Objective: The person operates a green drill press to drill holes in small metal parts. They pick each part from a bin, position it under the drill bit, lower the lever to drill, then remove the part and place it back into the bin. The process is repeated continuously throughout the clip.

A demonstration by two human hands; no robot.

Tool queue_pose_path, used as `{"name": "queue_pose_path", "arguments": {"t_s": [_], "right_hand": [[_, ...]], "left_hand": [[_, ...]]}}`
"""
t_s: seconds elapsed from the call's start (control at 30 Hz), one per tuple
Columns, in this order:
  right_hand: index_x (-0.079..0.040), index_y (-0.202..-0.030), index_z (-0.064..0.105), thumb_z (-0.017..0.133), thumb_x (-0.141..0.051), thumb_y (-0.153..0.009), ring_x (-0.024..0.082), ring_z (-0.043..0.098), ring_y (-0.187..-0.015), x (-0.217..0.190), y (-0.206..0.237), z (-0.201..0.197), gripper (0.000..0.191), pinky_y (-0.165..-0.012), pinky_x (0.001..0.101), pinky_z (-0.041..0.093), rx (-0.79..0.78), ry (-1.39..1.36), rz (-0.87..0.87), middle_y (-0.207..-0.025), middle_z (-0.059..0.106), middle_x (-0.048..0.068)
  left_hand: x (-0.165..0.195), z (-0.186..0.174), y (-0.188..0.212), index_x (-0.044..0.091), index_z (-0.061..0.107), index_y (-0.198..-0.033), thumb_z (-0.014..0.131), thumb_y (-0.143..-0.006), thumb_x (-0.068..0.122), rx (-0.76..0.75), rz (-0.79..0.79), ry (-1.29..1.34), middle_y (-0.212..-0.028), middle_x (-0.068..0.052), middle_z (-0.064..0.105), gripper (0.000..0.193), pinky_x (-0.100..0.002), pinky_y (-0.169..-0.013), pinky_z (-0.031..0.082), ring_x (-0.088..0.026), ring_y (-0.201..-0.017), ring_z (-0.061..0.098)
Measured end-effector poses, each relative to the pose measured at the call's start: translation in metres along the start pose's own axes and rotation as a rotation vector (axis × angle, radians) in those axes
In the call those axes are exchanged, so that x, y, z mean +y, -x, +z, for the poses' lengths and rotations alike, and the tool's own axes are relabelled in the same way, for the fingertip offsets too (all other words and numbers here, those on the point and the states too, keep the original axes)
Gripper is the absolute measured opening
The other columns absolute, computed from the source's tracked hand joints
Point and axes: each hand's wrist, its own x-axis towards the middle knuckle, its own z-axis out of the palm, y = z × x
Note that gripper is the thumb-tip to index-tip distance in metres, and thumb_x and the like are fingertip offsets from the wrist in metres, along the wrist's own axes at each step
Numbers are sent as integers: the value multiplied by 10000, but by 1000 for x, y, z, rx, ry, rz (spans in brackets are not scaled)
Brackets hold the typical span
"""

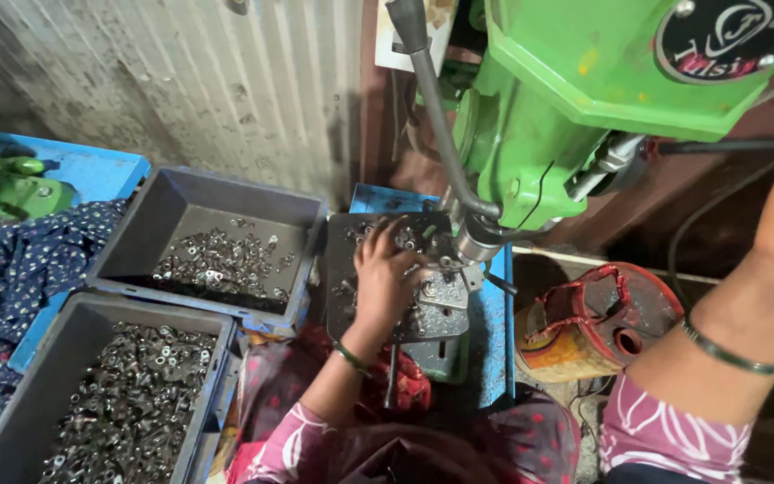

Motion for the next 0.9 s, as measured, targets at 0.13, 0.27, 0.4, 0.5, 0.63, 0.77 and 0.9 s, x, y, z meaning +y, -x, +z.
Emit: {"name": "queue_pose_path", "arguments": {"t_s": [0.13,0.27,0.4,0.5,0.63,0.77,0.9], "right_hand": [[-149,-810,370,484,-538,-977,131,385,-641,-1,-20,-3,439,-757,302,414,-62,23,83,-711,385,-7],[-150,-809,365,482,-546,-977,131,376,-639,4,-22,1,446,-757,302,412,-63,36,109,-709,376,-8],[-151,-809,360,480,-554,-977,131,368,-638,4,-24,5,452,-756,301,410,-57,44,113,-707,368,-9],[-152,-809,356,479,-559,-977,131,361,-636,2,-20,6,457,-756,301,408,-57,49,100,-706,362,-9],[-153,-808,351,477,-567,-976,131,353,-635,-1,-16,8,464,-755,300,406,-49,57,85,-704,354,-10],[-154,-808,346,474,-575,-976,130,344,-633,-1,-18,9,471,-754,300,403,-46,55,64,-702,346,-12],[-155,-808,341,472,-582,-976,130,336,-631,-4,-19,12,478,-754,299,401,-38,67,43,-700,338,-13]], "left_hand": [[-30,-27,8,191,736,-1094,817,-828,250,199,-141,-108,-1472,-70,544,284,-518,-1142,388,-331,-1384,486],[-38,-36,28,79,696,-1222,782,-767,145,329,-199,-181,-1454,-172,532,468,-529,-1113,372,-391,-1333,455],[-27,-18,41,149,723,-1032,855,-699,291,-66,-29,-189,-1292,-157,608,385,-559,-1066,349,-370,-1274,495],[-23,-11,51,168,731,-1076,795,-705,187,-203,-46,-196,-1245,-72,661,378,-518,-1121,364,-307,-1271,545],[-20,-7,56,105,702,-1069,784,-773,182,-66,3,-115,-1171,-76,705,316,-502,-1085,392,-298,-1209,605],[-6,-8,52,111,730,-1088,772,-790,97,11,-97,82,-1048,-77,743,302,-448,-945,503,-303,-1048,682],[16,0,30,92,732,-1109,795,-778,96,-52,-318,403,-1036,-100,747,337,-379,-745,590,-306,-901,732]]}}
